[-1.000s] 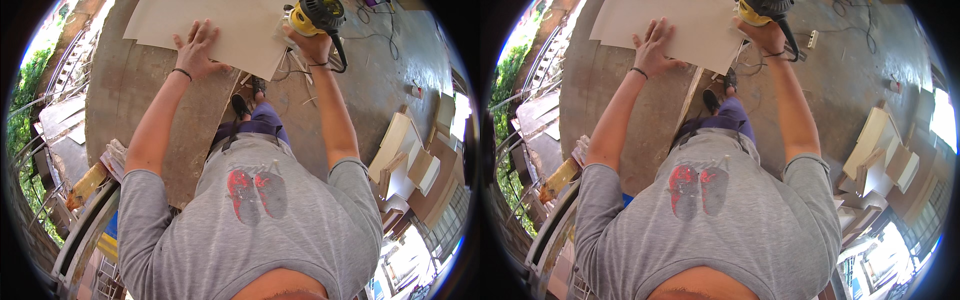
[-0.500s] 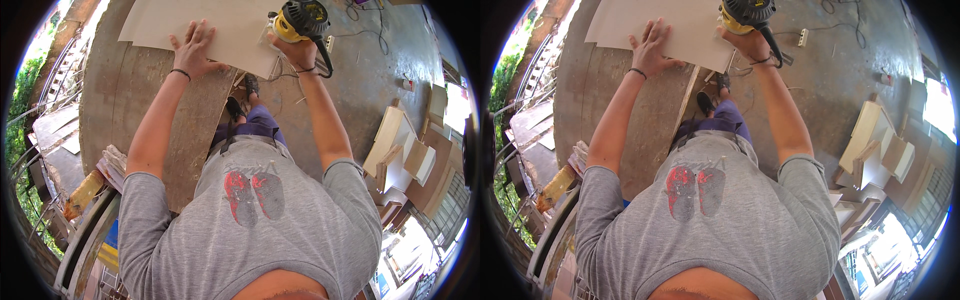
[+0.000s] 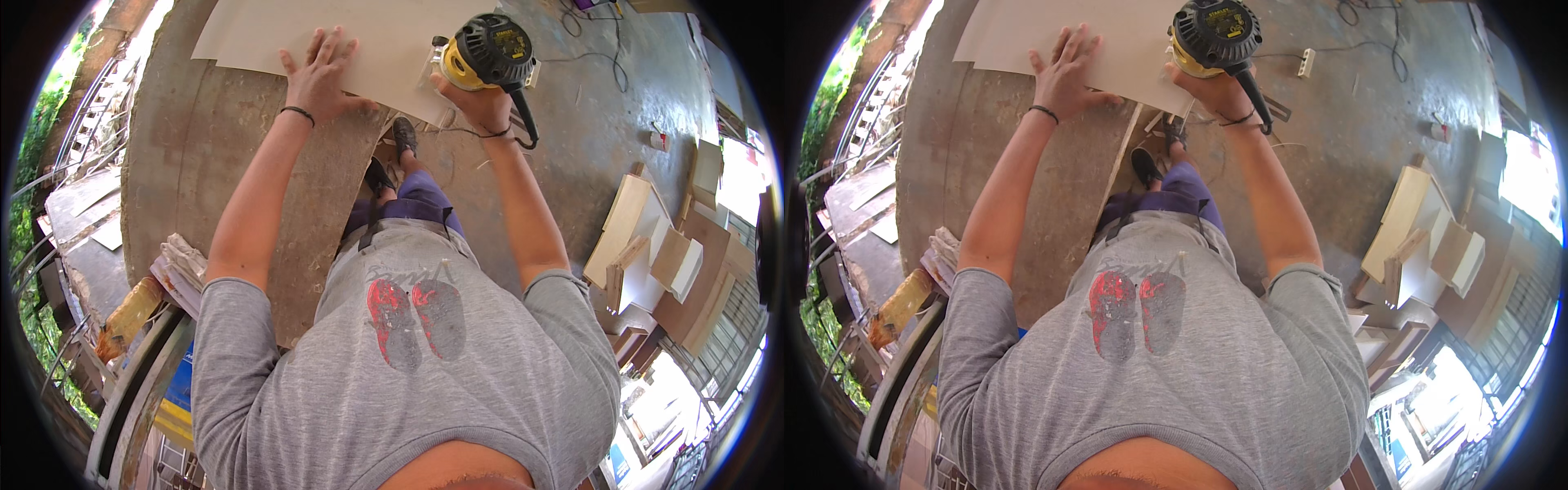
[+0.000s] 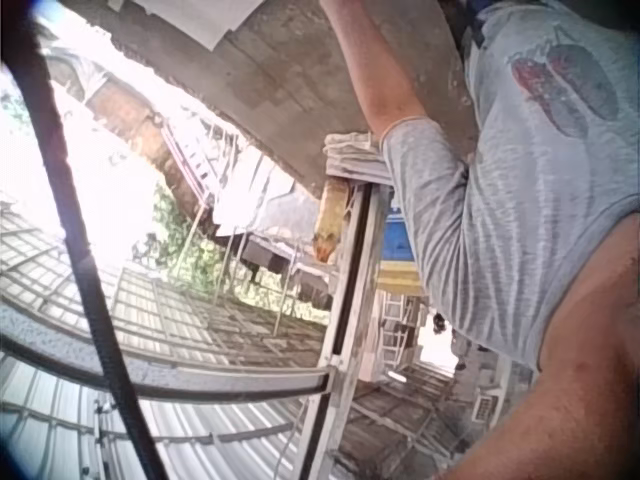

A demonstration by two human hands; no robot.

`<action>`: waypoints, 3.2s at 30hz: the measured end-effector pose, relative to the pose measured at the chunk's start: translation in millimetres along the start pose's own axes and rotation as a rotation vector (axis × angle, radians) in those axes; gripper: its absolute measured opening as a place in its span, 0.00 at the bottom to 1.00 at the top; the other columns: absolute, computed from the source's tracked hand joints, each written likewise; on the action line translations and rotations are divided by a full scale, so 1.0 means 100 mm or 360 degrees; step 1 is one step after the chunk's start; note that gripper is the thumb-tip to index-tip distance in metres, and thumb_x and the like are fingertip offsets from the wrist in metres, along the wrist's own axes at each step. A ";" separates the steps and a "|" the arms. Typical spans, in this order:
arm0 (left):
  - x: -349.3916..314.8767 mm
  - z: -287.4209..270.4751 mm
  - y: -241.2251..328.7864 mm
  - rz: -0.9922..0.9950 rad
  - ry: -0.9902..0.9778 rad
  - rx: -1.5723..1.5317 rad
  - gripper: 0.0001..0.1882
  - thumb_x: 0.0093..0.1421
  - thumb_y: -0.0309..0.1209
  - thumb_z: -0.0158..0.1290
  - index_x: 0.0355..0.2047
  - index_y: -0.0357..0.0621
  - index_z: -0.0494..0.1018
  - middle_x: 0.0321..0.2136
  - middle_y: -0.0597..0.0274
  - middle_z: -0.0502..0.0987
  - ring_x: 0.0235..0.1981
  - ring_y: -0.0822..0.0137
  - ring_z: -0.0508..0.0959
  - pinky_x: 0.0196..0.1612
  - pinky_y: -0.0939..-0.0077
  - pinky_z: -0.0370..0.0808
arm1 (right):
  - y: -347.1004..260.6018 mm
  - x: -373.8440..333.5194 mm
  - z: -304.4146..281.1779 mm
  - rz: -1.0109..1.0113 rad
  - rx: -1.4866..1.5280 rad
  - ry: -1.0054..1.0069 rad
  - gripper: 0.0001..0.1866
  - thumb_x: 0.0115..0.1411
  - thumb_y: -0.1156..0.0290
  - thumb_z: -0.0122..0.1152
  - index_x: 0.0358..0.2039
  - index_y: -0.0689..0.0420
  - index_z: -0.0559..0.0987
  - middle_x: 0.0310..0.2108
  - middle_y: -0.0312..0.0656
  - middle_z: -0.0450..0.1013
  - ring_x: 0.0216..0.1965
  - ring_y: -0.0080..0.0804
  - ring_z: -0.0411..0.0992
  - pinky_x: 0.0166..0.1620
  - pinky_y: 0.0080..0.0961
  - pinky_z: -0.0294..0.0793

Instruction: The person uses a power trimmer to finish the edges of wooden boards on a workbench, handling the boards one at a time.

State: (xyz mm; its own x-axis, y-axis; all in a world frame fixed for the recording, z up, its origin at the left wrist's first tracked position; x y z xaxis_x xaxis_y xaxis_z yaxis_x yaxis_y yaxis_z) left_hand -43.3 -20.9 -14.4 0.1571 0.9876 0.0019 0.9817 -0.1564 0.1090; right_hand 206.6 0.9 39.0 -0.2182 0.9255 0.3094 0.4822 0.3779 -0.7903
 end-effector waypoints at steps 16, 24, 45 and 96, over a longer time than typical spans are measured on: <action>0.00 0.06 -0.04 0.0031 0.0105 -0.0061 0.59 0.31 0.70 0.59 0.64 0.59 0.59 0.68 0.67 0.48 0.70 0.62 0.43 0.59 0.24 0.37 | -0.16 -0.58 0.21 -0.0124 -0.0010 -0.0069 0.17 0.41 0.61 0.73 0.32 0.52 0.82 0.31 0.37 0.79 0.33 0.32 0.77 0.38 0.27 0.77; 0.01 0.00 -0.01 0.0002 -0.0011 -0.0079 0.60 0.31 0.68 0.61 0.64 0.57 0.58 0.69 0.68 0.46 0.70 0.61 0.42 0.60 0.26 0.37 | -0.01 -0.88 0.33 -0.0165 -0.0007 -0.0118 0.18 0.42 0.58 0.74 0.33 0.51 0.82 0.30 0.34 0.79 0.33 0.29 0.77 0.37 0.25 0.76; 0.86 -0.24 1.79 0.0772 -0.1034 -0.1143 0.27 0.58 0.52 0.52 0.44 0.41 0.78 0.49 0.53 0.75 0.56 0.62 0.69 0.59 0.68 0.62 | -0.29 -1.40 -0.46 0.0095 0.0717 -0.0264 0.42 0.32 0.74 0.81 0.50 0.55 0.70 0.51 0.45 0.69 0.48 0.33 0.70 0.50 0.29 0.74; 0.73 0.14 0.14 -0.0538 0.0188 0.0013 0.44 0.57 0.64 0.40 0.65 0.48 0.54 0.68 0.62 0.48 0.69 0.59 0.44 0.63 0.35 0.39 | 0.09 0.30 -0.05 -0.0129 0.0145 0.0041 0.21 0.42 0.69 0.75 0.38 0.59 0.79 0.35 0.36 0.77 0.35 0.24 0.75 0.41 0.23 0.76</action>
State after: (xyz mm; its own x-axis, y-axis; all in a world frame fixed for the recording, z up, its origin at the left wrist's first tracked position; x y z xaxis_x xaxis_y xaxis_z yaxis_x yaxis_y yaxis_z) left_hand -16.6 48.8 -26.4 -0.1899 0.9784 0.0821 0.9769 0.1799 0.1153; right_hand 208.6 32.7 43.6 -0.2308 0.8926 0.3872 0.3843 0.4492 -0.8065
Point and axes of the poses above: each hand's wrist, its own x-axis towards the middle knuckle, its own z-axis out of the palm, y = z × x, the point moved 3 cm from there along x, towards the middle knuckle
